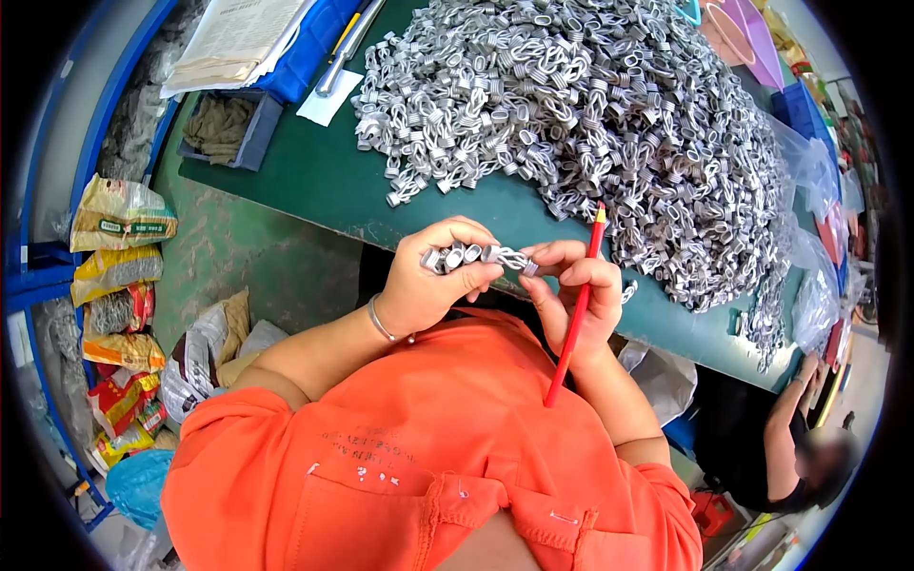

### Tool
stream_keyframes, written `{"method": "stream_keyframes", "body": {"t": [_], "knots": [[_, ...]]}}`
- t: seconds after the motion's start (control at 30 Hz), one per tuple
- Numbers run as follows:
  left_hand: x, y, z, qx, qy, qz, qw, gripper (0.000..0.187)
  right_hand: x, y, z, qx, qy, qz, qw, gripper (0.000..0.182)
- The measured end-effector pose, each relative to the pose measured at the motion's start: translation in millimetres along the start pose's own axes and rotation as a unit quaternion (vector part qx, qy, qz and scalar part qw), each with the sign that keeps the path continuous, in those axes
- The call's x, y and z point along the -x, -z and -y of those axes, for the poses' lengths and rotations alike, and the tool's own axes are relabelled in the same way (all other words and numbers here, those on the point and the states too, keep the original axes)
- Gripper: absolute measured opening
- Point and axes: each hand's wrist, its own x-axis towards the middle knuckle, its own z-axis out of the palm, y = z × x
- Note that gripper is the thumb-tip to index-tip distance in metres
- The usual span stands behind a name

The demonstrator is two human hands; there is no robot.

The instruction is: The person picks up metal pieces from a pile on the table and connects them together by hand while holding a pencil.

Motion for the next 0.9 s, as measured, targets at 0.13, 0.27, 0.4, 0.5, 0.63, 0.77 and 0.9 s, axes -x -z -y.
{"method": "stream_keyframes", "body": {"t": [0.13,0.27,0.4,0.5,0.63,0.77,0.9], "knots": [[-3.4,-7.8,0.9,0.272,0.113,-0.012,0.956,0.008,-8.0,35.4,25.4,0.173,0.069,-0.003,0.982,0.025],[-7.1,-2.0,5.3,0.310,0.171,-0.009,0.935,0.008,13.7,83.9,39.5,0.276,-0.018,-0.173,0.945,0.018],[-10.9,-8.2,5.8,0.300,0.195,-0.035,0.933,0.007,36.2,93.5,39.4,0.487,-0.015,-0.016,0.873,0.028],[-10.9,-14.1,3.2,0.274,0.172,-0.032,0.946,0.006,46.6,85.6,30.2,0.550,-0.007,0.014,0.835,0.031],[-10.3,-15.6,1.8,0.269,0.172,-0.028,0.947,0.006,35.4,76.8,15.9,0.486,0.039,0.025,0.873,0.025],[-8.4,-17.0,-4.1,0.252,0.156,-0.025,0.955,0.005,21.9,58.3,2.0,0.389,0.031,0.061,0.919,0.025],[-4.8,-14.2,-2.4,0.228,0.115,-0.023,0.966,0.005,11.2,46.0,-7.0,0.258,0.055,0.044,0.964,0.022]]}}
